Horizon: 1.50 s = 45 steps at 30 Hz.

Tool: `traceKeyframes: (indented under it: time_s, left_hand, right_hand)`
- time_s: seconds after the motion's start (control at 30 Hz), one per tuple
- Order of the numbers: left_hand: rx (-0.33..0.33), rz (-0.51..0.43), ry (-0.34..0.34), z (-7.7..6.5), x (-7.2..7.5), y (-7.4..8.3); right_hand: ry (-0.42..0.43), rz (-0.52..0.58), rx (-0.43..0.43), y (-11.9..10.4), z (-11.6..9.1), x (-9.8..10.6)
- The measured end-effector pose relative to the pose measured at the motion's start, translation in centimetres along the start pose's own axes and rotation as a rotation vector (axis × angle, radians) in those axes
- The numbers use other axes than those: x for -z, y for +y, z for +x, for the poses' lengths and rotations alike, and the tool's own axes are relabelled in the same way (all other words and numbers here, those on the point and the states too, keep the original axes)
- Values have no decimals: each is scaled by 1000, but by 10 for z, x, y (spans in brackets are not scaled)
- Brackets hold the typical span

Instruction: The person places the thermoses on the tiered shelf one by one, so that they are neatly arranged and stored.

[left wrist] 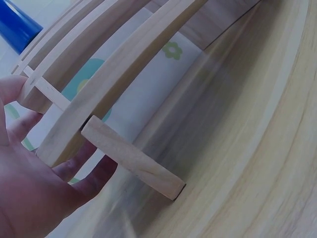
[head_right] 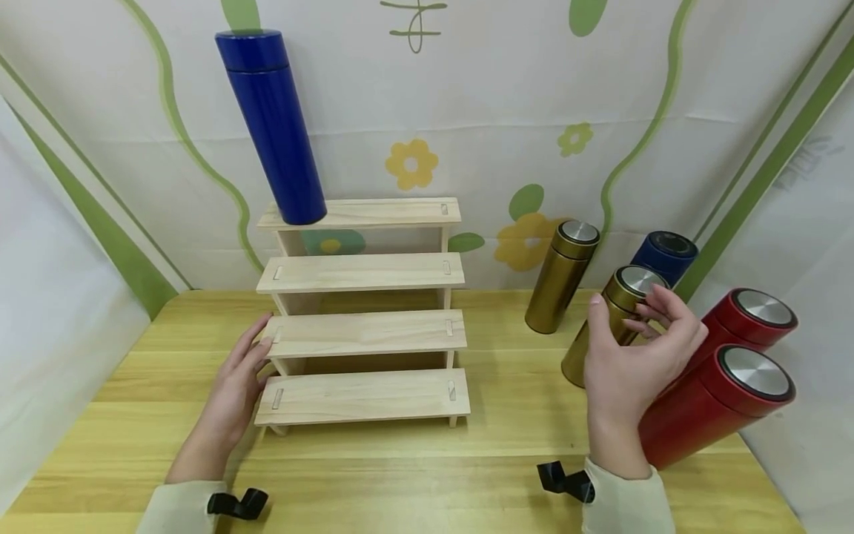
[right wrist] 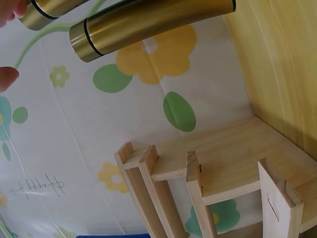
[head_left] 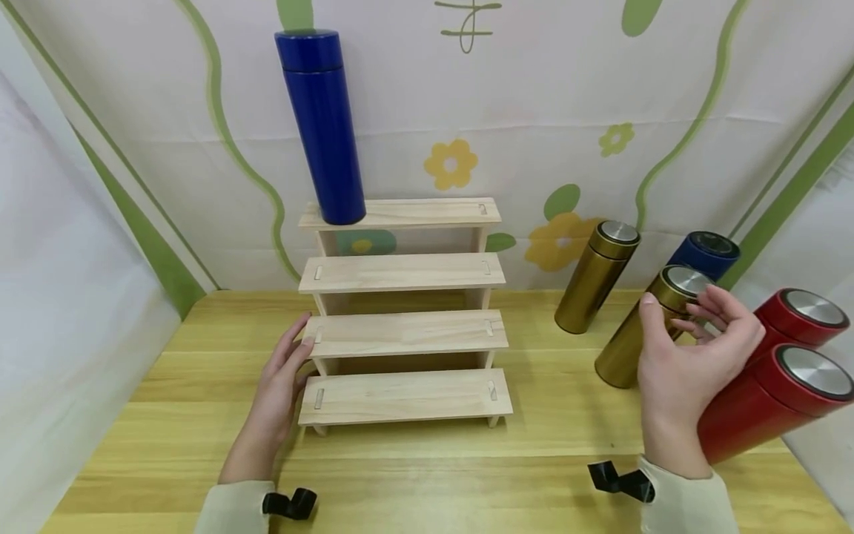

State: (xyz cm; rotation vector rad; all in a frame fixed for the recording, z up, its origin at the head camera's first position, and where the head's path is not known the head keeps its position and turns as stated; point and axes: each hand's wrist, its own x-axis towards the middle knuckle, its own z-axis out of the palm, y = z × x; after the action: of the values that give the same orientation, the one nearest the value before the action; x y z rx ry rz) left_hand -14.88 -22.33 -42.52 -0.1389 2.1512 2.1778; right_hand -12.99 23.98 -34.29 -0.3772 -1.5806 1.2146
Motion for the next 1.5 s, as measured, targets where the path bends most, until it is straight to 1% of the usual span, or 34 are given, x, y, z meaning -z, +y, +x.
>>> traceKeyframes:
  time_s: [0.2, 0.3, 0.43, 0.63, 0.77, 0.87, 1.0, 1.2, 1.4, 1.5]
  left_hand:
    - [10, -1, 4, 0, 1, 1]
    - [10, -1, 5, -1, 1, 1]
    - [8, 0, 2, -1, 1, 1]
    - [14, 6, 12, 0, -1, 1]
    - [19, 7, 16, 0, -2, 1]
    - [21, 6, 15, 0, -2, 1]
    - [25, 12, 10, 0, -2, 2]
    - [28, 12, 13, 1, -3, 2]
    - [30, 12, 15, 1, -3, 2]
    - [30, 11, 14, 1, -2, 2]
  right_hand:
    - [36, -15, -13, -7, 1, 1]
    - [39, -12, -41, -8, 2, 1]
    - [8, -26, -128, -3, 6, 1]
    - [-41, -32, -266, 20, 14, 2]
    - [-55, 21, -364, 32, 18, 2]
    - [-43, 111, -434, 38, 21, 1]
    - [-28, 194, -490, 45, 24, 0]
    - [-46, 209, -564, 49, 27, 2]
    - [-55, 247, -593, 50, 30, 3]
    - [-75, 242, -616, 49, 32, 5]
